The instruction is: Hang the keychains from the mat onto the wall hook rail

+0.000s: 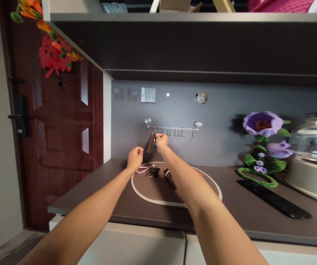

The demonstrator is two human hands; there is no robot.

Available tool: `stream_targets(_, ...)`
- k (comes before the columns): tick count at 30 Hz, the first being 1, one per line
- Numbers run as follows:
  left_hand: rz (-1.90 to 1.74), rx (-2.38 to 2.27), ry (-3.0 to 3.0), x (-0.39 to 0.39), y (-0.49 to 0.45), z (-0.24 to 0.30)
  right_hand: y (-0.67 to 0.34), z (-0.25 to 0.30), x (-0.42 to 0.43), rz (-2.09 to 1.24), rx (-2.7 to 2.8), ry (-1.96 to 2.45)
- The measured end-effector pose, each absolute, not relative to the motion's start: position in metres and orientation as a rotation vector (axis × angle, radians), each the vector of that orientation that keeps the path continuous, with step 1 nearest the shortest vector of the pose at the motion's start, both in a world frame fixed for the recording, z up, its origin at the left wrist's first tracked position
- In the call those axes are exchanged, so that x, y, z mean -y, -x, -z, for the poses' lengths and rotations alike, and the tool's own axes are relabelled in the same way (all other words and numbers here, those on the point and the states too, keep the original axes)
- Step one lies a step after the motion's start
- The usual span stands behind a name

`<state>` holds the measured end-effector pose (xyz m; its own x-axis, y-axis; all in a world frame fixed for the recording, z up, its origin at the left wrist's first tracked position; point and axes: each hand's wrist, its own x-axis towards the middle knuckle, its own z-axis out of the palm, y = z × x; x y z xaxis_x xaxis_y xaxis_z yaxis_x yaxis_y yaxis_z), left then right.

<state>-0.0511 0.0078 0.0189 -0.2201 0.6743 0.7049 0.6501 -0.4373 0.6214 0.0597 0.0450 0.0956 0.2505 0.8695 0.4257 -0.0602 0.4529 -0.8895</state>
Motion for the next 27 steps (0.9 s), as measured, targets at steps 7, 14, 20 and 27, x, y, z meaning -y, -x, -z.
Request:
stream_targets(7, -1.757, -1.664, -1.996, -0.007, 0.051, -0.019, -0.051, -0.104, -0.056, -0.798, 0.964, 0.995)
stream_targets(14, -1.723, -1.701, -2.040, -0.005, 0.051, -0.019, -0.051, -0.091, -0.064, -0.744, 0.989, 1.029)
stream_targets(20, -1.674, -1.722, -2.067, -0.006, 0.052, -0.018, -0.060, -0.080, -0.067, -0.748, 1.135, 0.988)
stream_targets(27, -1.629, -1.731, -2.134, -0.007, 0.052, -0.016, -0.073, -0.079, -0.060, -0.643, 1.266, 1.044)
